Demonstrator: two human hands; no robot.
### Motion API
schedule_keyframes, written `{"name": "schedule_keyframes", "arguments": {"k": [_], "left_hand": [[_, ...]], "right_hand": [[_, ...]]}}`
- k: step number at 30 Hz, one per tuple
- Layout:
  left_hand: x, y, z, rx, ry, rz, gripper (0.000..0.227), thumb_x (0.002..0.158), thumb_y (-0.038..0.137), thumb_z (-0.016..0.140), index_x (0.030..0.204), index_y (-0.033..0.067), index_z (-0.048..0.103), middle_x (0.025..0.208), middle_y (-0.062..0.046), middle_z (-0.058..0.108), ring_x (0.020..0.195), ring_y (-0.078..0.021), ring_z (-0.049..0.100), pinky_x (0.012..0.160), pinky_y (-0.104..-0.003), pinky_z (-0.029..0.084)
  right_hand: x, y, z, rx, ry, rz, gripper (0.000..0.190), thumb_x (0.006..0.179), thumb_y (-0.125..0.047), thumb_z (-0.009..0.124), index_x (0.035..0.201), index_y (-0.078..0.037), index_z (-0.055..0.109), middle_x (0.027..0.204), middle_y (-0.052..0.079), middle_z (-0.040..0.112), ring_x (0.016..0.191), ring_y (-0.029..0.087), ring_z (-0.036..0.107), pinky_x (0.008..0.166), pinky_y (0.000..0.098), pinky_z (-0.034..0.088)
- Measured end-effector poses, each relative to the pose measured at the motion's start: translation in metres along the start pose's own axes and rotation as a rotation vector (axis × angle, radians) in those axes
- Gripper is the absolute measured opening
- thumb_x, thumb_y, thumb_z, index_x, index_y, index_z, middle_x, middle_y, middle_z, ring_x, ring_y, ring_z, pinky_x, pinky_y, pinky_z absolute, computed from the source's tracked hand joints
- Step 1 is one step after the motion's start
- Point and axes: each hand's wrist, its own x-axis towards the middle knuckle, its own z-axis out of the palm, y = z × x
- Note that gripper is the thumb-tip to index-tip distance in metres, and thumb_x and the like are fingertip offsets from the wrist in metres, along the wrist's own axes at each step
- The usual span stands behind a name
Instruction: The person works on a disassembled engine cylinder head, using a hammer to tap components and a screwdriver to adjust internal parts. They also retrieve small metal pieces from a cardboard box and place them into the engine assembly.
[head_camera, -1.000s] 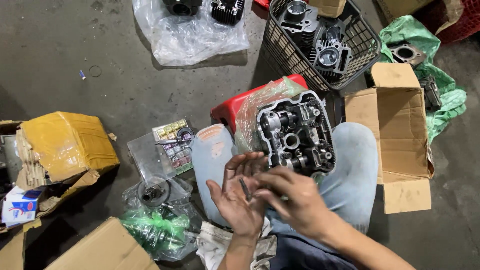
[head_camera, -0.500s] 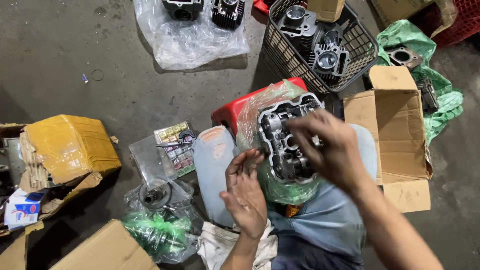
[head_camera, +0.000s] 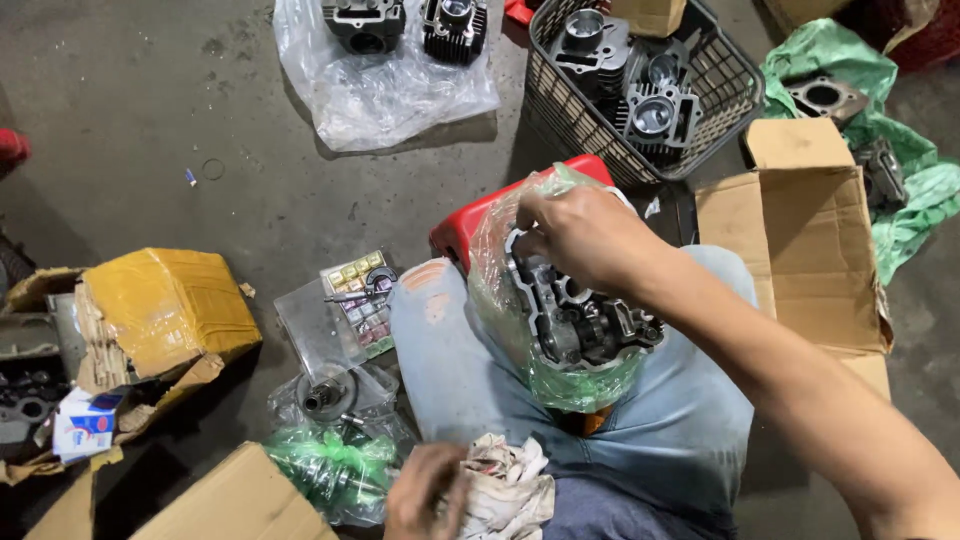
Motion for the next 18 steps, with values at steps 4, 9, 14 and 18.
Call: {"name": "schedule_keyframes", "arguments": {"k": [4, 9, 14, 18], "left_hand": [[-0.056, -0.058, 0.012, 0.343, -0.389, 0.155, 0.034, 0.087, 0.035, 0.074, 0.119, 0.0243, 0.069, 0.115, -0.006, 0.068, 0.099, -0.0197, 0.067, 0.083, -0.04, 0.06], [-0.054, -0.05, 0.039, 0.511, -0.604, 0.186, 0.057, 0.098, 0.072, 0.051, 0.125, 0.0264, 0.071, 0.118, -0.009, 0.059, 0.113, -0.029, 0.053, 0.095, -0.059, 0.046], [-0.045, -0.032, 0.053, 0.256, -0.594, 0.445, 0.034, 0.1, 0.047, 0.071, 0.1, 0.0139, 0.08, 0.09, -0.002, 0.071, 0.085, -0.0137, 0.063, 0.072, -0.028, 0.058], [-0.048, -0.039, 0.053, 0.272, -0.683, 0.511, 0.023, 0.099, 0.034, 0.071, 0.108, 0.0143, 0.078, 0.1, -0.002, 0.068, 0.089, -0.0172, 0.059, 0.076, -0.029, 0.051]], "right_hand": [[-0.002, 0.001, 0.003, -0.072, 0.076, 0.038, 0.024, 0.085, -0.03, 0.078, 0.084, -0.009, 0.068, 0.072, 0.008, 0.071, 0.059, 0.032, 0.065, 0.057, 0.0451, 0.05], [-0.006, -0.002, 0.019, -0.082, 0.265, -0.014, 0.022, 0.091, -0.028, 0.071, 0.085, -0.007, 0.069, 0.078, 0.01, 0.072, 0.054, 0.03, 0.062, 0.049, 0.0425, 0.046], [-0.018, 0.007, -0.027, 0.205, 0.247, 0.033, 0.026, 0.097, -0.03, 0.063, 0.104, -0.011, 0.081, 0.093, 0.008, 0.079, 0.067, 0.033, 0.069, 0.062, 0.0415, 0.052], [-0.109, 0.019, -0.055, 0.476, 0.418, 0.152, 0.026, 0.091, -0.006, 0.072, 0.116, 0.0, 0.075, 0.066, 0.006, 0.067, 0.045, 0.014, 0.044, 0.044, 0.0299, 0.038]]}}
